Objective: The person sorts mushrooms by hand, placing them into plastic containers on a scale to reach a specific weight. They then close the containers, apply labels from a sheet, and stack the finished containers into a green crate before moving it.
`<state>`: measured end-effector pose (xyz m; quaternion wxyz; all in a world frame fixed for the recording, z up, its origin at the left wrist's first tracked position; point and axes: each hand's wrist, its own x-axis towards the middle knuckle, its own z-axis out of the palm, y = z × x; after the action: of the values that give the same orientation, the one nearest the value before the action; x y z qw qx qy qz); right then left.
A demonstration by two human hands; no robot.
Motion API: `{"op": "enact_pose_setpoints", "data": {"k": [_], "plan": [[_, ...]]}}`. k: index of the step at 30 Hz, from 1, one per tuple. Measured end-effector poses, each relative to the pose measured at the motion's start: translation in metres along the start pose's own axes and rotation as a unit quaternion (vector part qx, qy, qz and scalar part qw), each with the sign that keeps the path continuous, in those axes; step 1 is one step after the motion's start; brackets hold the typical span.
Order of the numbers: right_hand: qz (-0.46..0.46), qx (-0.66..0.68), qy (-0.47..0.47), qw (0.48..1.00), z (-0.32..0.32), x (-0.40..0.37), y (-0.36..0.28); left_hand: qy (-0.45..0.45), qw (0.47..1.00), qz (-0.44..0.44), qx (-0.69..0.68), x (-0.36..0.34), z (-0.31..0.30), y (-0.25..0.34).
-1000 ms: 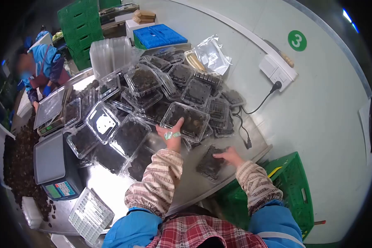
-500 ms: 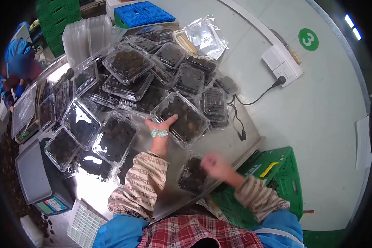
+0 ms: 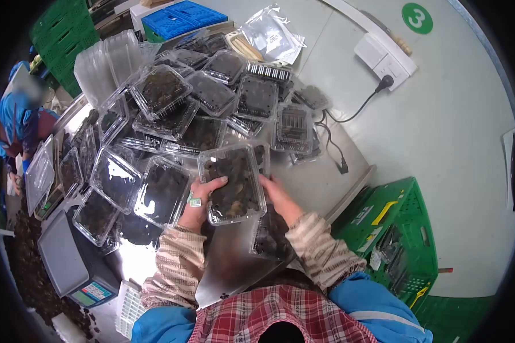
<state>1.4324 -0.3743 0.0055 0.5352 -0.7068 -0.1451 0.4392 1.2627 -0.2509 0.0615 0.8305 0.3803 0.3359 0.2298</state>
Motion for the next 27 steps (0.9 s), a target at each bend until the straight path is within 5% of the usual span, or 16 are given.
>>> {"op": "enact_pose_setpoints", "data": {"k": [2, 4, 6, 9, 10, 14, 17, 22, 24, 25, 27], "plan": [[0.057, 0.167, -0.124, 0.976, 0.004, -0.005, -0.013, 0.004, 1.000, 0.000, 0.025, -0.006, -0.002, 0.003], [0.050, 0.200, -0.124, 0.971, 0.013, -0.013, -0.022, -0.060, 0.995, -0.074, -0.041, 0.005, -0.015, 0.003], [-0.119, 0.041, -0.024, 0.992, 0.016, -0.032, -0.031, -0.115, 0.988, -0.072, -0.071, 0.002, -0.018, 0.003], [-0.119, 0.005, -0.036, 0.992, 0.004, -0.091, -0.068, -0.178, 0.978, -0.058, -0.094, -0.035, -0.006, 0.013], [-0.118, 0.003, -0.064, 0.991, -0.001, -0.104, -0.069, -0.081, 0.993, -0.033, -0.077, -0.044, -0.019, -0.007], [-0.096, -0.034, -0.055, 0.993, 0.006, -0.128, -0.061, -0.072, 0.980, -0.094, -0.163, -0.051, -0.071, -0.032], [-0.066, 0.120, -0.122, 0.983, 0.024, -0.115, -0.045, -0.126, 0.982, -0.041, -0.132, -0.070, -0.063, -0.006], [0.075, 0.397, -0.249, 0.880, 0.053, -0.070, -0.004, 0.028, 0.997, -0.010, -0.077, -0.072, -0.078, 0.015], [0.087, 0.375, -0.171, 0.907, 0.055, -0.073, -0.001, -0.054, 0.990, -0.033, -0.123, -0.075, -0.086, 0.021], [-0.009, 0.174, -0.138, 0.975, 0.051, -0.068, -0.002, -0.011, 0.995, -0.018, -0.101, -0.073, -0.093, 0.019], [-0.237, -0.149, -0.045, 0.959, 0.049, -0.051, 0.006, 0.094, 0.995, 0.017, 0.001, -0.066, -0.116, 0.009]]}}
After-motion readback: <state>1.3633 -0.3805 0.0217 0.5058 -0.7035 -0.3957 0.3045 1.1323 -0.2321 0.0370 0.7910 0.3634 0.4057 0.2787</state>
